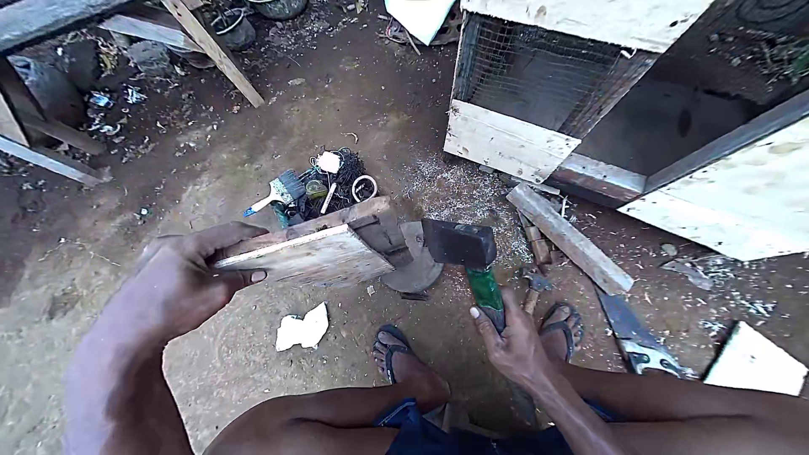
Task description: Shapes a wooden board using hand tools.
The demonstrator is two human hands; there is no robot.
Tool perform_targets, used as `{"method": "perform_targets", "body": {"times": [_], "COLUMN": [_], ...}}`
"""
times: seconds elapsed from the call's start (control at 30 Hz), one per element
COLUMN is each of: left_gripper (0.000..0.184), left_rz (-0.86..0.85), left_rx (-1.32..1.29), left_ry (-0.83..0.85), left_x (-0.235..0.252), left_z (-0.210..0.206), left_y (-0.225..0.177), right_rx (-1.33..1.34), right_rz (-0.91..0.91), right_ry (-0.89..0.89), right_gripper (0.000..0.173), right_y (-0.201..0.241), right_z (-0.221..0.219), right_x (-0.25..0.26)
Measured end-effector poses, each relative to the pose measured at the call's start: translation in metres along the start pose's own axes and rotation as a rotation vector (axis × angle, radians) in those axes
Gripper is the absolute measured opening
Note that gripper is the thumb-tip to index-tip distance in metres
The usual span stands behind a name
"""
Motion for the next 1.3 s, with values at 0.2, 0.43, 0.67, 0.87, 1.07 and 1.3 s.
{"method": "perform_targets", "body": {"times": [0.2, 0.43, 0.67, 0.87, 1.07, 1.3], "left_gripper": [0.049, 0.028, 0.035, 0.040, 0.055, 0.065], "left_rz": [-0.143, -0.154, -0.108, -0.006, 0.172, 0.244], "left_rx": [0.384, 0.371, 0.324, 0.282, 0.144, 0.148], "left_ry": [0.045, 0.099, 0.080, 0.178, 0.192, 0.231], "left_x": [-0.033, -0.058, -0.053, -0.017, 0.001, 0.008], "left_z": [-0.041, -0.076, -0.061, -0.042, -0.040, -0.034], "left_y": [-0.091, -0.147, -0.112, -0.087, -0.023, -0.005], "right_rx": [-0.098, 0.009, 0.255, -0.139, 0.485, 0.285], "right_rz": [-0.204, 0.117, 0.135, -0.341, 0.000, -0.204], "right_ry": [0.022, -0.189, -0.204, 0.284, -0.143, -0.070], "right_gripper": [0.049, 0.043, 0.029, 0.039, 0.024, 0.025], "right_y": [-0.035, -0.007, -0.032, -0.093, 0.007, -0.034], "right_z": [-0.020, -0.016, -0.070, -0.097, -0.022, -0.082], "right_x": [0.001, 0.007, 0.041, 0.053, 0.065, 0.070]}}
Point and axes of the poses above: each hand's wrist, its own x-axis towards the middle knuckle, its own z-axis out of the back of the hand, y = z × x, the point moved 3 cm from there along x, towards the middle knuckle, and after that the axes turned 13 degrees about -z, right-handed, at the moved point
